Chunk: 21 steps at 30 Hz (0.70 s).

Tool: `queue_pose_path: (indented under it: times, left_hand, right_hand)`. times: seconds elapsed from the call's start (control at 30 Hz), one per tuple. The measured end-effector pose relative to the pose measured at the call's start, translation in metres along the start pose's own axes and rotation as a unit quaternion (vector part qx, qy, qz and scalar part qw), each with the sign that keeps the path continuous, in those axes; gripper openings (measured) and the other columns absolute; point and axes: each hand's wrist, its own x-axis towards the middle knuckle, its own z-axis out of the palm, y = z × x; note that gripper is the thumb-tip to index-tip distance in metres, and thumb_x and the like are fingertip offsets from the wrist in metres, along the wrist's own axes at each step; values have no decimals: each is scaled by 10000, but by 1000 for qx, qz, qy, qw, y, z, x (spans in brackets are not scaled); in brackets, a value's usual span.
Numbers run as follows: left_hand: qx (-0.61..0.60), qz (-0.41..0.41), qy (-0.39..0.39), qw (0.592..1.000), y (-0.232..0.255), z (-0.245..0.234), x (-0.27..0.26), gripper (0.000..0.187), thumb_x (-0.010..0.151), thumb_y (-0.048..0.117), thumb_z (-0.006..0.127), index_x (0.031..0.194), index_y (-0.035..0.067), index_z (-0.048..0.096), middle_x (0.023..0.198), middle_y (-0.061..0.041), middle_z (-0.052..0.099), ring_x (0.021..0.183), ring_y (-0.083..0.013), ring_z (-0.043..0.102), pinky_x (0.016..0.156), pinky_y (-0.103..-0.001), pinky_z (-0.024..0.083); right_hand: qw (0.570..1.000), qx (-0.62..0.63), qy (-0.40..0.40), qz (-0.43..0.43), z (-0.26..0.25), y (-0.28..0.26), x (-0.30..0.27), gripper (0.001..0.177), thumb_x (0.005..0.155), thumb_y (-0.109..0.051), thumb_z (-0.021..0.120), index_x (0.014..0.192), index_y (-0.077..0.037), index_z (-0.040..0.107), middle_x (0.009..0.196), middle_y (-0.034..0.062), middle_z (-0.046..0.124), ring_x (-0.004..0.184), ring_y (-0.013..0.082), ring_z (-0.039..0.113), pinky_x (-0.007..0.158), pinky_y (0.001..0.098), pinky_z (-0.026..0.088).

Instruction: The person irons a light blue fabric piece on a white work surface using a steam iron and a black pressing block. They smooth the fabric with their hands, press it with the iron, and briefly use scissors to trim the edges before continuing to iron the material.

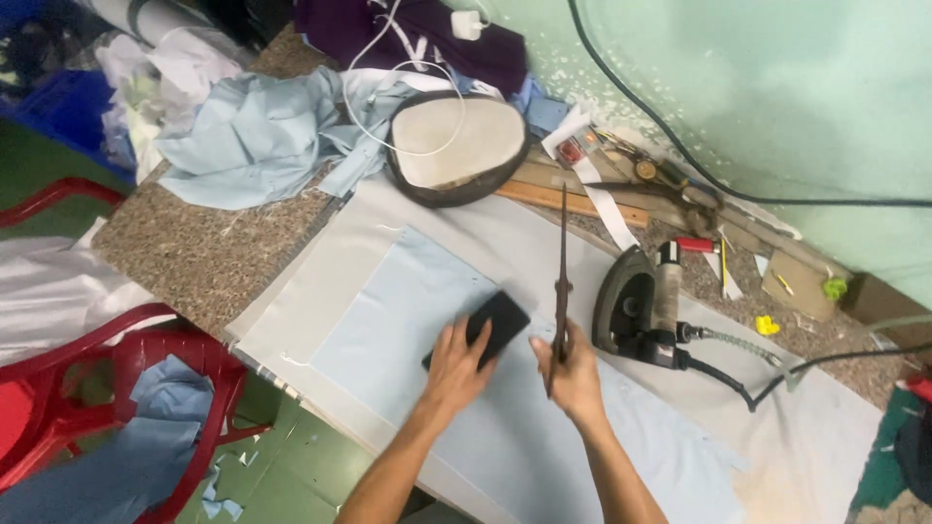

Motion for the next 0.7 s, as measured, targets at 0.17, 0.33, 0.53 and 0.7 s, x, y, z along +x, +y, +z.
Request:
queue_pose_path:
  times: [0.17,0.33,0.53,0.7]
  left_hand:
    - [109,160,-67,979,-38,71,131,647,915,417,706,1464,114,548,1382,-284,491,1142,-405,475,991,-483,430]
    - [117,200,-138,963,-19,69,164,594,895,-42,543,1462,132,542,1592,-256,359,1474,-441,307,1247,-545,221]
    - [-78,252,-115,958,-55,-48,20,531,1051,377,508,1496,86,510,1633,-197,349,1542,-377,266,1266,-543,192]
    - [-4,244,-155,957,-187,-122,-78,623,1049,480,505,1490,40,499,1606,-206,386,1499,-376,332,1217,-560,255]
  right_hand:
    - [979,152,-44,129,-18,93,-102,532,875,-211,703,1360,-36,570,585,86,510,405,182,471,473,338,489]
    - [950,273,-75,128,20,135,-176,535,902,-243,684,1334,45,554,606,71,491,410,167,458,438,279,350]
    - [901,328,2,284,141,160,-240,325,930,113,566,1231,47,667,587,96,404,422,184,381,433,301,283]
    - [852,345,18,393,236,72,-271,510,943,-289,637,1330,43,637,768,45,239,568,183,309,595,304,142]
